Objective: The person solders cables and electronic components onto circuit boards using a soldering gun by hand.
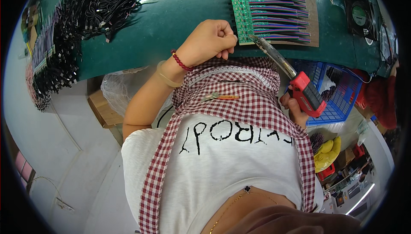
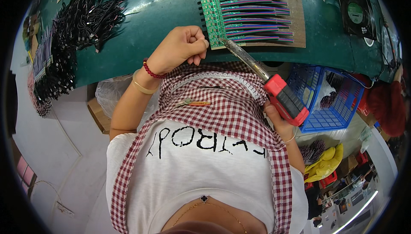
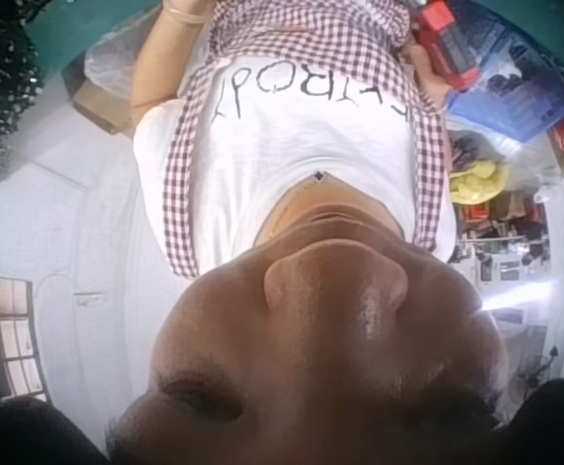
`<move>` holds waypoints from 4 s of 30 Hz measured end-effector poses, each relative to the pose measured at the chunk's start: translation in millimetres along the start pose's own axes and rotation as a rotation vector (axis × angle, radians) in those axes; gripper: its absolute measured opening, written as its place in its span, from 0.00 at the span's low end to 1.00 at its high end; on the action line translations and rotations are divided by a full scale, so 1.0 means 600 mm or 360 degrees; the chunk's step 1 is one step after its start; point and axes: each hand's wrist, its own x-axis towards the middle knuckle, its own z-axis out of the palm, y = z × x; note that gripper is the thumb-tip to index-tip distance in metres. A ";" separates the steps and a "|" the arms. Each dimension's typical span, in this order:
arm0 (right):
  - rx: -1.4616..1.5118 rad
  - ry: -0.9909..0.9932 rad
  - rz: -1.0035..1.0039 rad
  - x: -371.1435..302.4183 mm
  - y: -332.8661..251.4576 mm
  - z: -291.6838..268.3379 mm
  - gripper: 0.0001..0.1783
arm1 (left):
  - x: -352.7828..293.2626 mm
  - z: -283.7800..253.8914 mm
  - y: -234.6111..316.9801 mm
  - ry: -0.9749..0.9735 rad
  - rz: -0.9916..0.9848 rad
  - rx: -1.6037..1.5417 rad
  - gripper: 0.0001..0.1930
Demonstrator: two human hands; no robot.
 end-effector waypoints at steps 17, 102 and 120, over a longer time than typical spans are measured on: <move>0.0640 -0.0016 -0.0403 0.074 -0.074 0.052 0.24 | -0.020 -0.035 0.033 -0.0016 0.0102 0.0347 0.08; 0.0298 -0.0021 -0.0240 0.183 -0.213 0.187 0.08 | -0.050 0.010 0.093 0.0490 0.0947 0.0662 0.05; 0.0428 -0.0082 -0.0293 0.205 -0.207 0.175 0.17 | -0.057 0.021 0.093 0.0667 0.1335 0.1030 0.03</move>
